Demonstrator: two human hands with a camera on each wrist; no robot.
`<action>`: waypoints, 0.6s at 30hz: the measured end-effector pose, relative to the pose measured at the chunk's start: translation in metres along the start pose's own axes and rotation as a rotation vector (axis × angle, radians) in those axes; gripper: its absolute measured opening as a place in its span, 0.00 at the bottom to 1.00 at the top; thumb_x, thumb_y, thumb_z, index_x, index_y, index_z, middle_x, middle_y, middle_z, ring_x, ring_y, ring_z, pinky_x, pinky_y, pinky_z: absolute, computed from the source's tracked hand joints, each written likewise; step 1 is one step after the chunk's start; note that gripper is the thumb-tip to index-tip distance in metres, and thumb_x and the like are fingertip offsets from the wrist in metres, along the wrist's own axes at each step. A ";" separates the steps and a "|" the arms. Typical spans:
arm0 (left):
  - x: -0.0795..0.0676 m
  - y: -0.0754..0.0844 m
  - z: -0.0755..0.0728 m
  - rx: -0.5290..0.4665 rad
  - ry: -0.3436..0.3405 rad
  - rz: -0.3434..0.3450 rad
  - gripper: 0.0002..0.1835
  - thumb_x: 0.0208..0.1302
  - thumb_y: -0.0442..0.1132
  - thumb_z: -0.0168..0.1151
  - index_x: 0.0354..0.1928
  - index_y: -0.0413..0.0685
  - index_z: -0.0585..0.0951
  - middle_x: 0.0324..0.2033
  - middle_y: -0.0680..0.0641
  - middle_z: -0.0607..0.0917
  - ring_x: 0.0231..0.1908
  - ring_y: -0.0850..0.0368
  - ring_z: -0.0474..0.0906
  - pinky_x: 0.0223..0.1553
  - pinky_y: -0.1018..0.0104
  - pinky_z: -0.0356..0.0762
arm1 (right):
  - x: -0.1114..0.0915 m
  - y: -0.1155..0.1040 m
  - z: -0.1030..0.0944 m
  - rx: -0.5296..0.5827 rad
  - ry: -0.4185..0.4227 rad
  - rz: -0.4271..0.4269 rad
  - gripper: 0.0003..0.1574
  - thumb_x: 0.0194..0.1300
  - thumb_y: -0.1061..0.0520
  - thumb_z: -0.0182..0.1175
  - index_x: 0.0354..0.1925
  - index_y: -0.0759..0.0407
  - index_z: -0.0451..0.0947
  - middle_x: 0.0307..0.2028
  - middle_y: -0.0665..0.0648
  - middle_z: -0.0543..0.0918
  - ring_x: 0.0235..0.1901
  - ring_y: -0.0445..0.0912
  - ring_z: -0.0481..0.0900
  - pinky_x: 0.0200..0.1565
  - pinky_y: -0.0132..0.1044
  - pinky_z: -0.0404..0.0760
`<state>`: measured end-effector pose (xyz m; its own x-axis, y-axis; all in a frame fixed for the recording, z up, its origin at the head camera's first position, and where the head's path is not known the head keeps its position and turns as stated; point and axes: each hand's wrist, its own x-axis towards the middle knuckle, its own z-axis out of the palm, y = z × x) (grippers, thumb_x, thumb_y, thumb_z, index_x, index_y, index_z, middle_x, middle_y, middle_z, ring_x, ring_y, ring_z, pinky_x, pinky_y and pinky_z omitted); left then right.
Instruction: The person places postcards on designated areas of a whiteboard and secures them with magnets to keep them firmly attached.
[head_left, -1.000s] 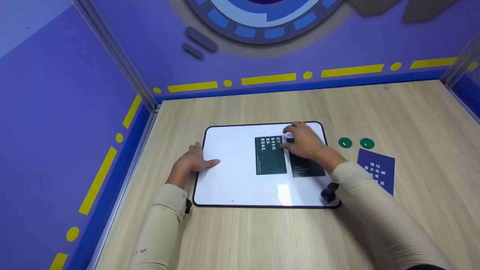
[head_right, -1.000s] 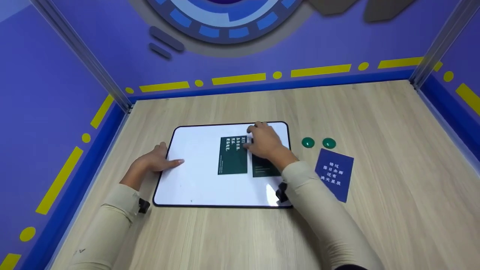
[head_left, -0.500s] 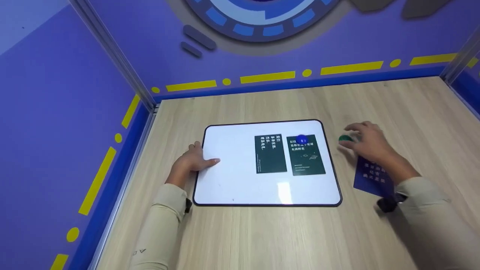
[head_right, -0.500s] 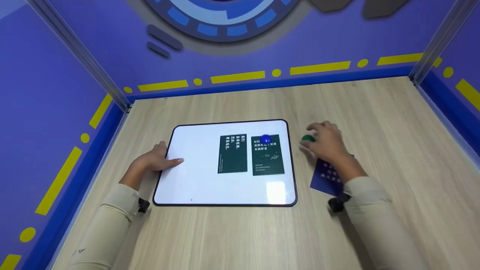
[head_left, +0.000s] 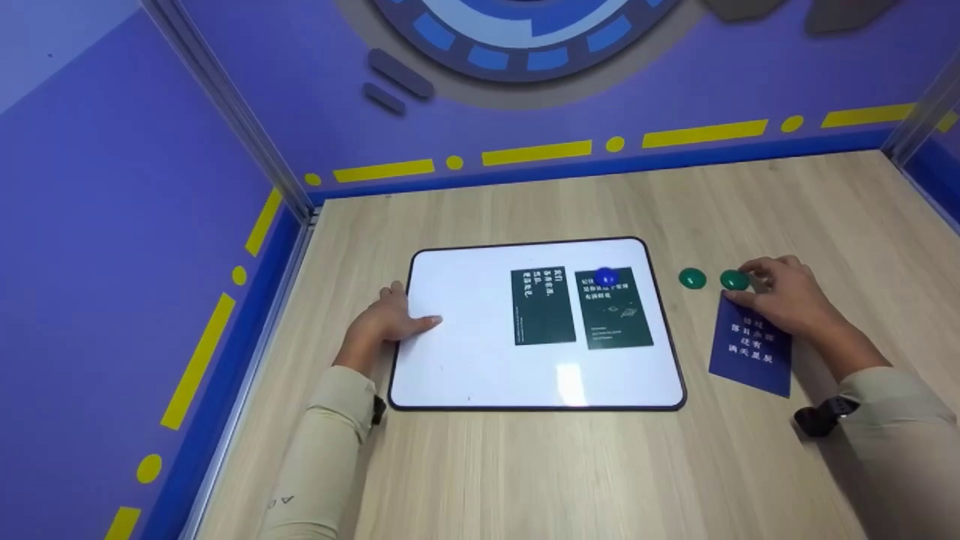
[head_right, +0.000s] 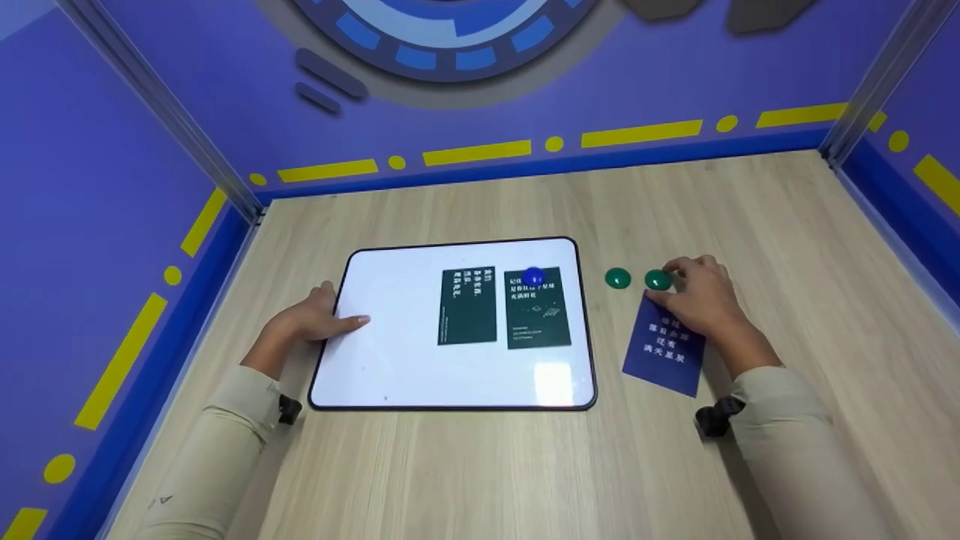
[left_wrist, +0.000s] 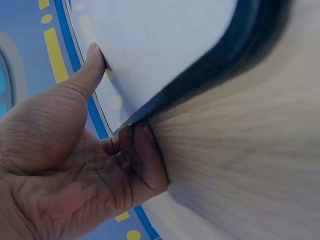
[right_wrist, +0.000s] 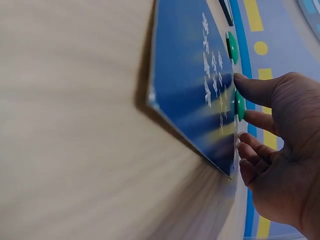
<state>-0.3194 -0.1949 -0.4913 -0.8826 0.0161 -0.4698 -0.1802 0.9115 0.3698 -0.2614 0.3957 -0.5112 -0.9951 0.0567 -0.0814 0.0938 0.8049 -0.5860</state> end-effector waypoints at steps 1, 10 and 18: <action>0.000 0.000 0.000 0.004 0.001 0.004 0.63 0.71 0.65 0.66 0.85 0.34 0.41 0.84 0.27 0.50 0.82 0.29 0.58 0.81 0.38 0.61 | 0.000 0.000 0.000 -0.002 0.001 0.000 0.41 0.77 0.42 0.63 0.72 0.69 0.69 0.68 0.80 0.64 0.65 0.75 0.65 0.60 0.76 0.73; -0.001 0.000 0.002 -0.002 0.002 0.020 0.63 0.71 0.66 0.65 0.85 0.34 0.41 0.83 0.27 0.51 0.81 0.28 0.58 0.81 0.38 0.61 | 0.011 0.008 0.001 0.024 0.000 0.015 0.39 0.79 0.43 0.61 0.70 0.72 0.69 0.64 0.77 0.66 0.59 0.71 0.69 0.57 0.66 0.75; -0.003 0.001 -0.001 0.008 0.000 0.028 0.63 0.72 0.66 0.65 0.85 0.33 0.41 0.84 0.28 0.49 0.82 0.29 0.56 0.82 0.39 0.60 | 0.016 0.015 -0.001 0.106 -0.032 0.027 0.41 0.80 0.41 0.59 0.70 0.73 0.68 0.66 0.76 0.66 0.60 0.67 0.69 0.57 0.57 0.74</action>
<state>-0.3173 -0.1945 -0.4890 -0.8871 0.0417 -0.4597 -0.1522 0.9138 0.3766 -0.2757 0.4095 -0.5207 -0.9908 0.0570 -0.1230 0.1249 0.7359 -0.6655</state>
